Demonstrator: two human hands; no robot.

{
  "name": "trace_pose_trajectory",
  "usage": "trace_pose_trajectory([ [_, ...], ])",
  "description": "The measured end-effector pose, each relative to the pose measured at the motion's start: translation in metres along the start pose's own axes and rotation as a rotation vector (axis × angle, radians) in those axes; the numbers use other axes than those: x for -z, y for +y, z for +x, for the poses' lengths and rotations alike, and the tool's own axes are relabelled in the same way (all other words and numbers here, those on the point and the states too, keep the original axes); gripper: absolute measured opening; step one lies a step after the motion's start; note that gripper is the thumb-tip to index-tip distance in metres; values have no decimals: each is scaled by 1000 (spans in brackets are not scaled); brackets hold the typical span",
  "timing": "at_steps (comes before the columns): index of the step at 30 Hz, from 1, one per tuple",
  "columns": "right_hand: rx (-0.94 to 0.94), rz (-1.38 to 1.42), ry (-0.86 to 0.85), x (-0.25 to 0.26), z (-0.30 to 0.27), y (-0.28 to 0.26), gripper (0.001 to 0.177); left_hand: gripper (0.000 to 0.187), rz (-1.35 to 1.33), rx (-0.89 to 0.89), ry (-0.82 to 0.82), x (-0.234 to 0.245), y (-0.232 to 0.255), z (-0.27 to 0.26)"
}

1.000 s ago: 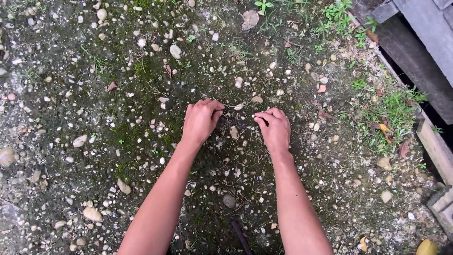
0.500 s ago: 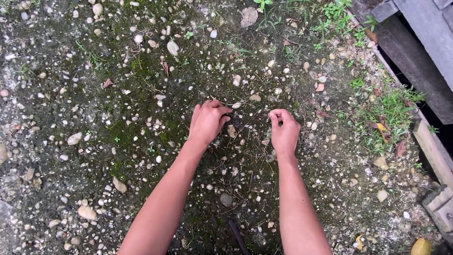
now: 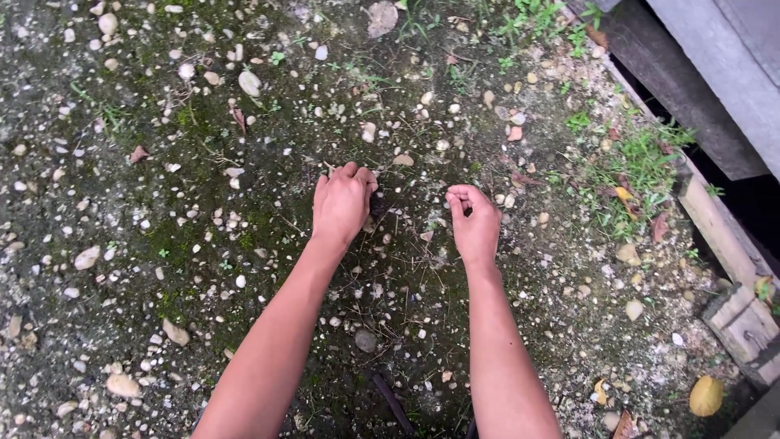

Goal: Picking weeds and small organic debris from a dirt and gravel area by hand.

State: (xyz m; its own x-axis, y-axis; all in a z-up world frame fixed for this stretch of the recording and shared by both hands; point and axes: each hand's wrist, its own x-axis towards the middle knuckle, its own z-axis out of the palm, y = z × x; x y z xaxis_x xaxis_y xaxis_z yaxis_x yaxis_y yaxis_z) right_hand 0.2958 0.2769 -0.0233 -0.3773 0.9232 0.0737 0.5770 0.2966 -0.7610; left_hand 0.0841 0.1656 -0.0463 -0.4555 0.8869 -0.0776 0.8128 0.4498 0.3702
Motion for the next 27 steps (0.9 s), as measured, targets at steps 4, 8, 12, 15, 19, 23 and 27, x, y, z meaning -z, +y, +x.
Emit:
trace_pose_trajectory([
  [4,-96,-19,111,25,-6,29,11,10,-50,-71,2,-18,35,20],
  [8,-183,-69,237,73,-14,98,11,10,-48,-200,-22,-62,106,42],
  [12,-316,-70,416,131,-9,166,9,14,-100,-324,-4,-91,201,63],
  [15,-309,-57,601,166,12,210,15,15,-127,-466,-19,-82,274,75],
  [19,-229,-33,702,200,29,173,36,28,-82,-438,-129,-61,326,78],
  [23,-359,41,752,185,30,197,20,24,121,-389,-268,-70,317,83],
  [27,-314,87,726,143,19,184,22,57,363,-478,-475,-11,280,62],
])
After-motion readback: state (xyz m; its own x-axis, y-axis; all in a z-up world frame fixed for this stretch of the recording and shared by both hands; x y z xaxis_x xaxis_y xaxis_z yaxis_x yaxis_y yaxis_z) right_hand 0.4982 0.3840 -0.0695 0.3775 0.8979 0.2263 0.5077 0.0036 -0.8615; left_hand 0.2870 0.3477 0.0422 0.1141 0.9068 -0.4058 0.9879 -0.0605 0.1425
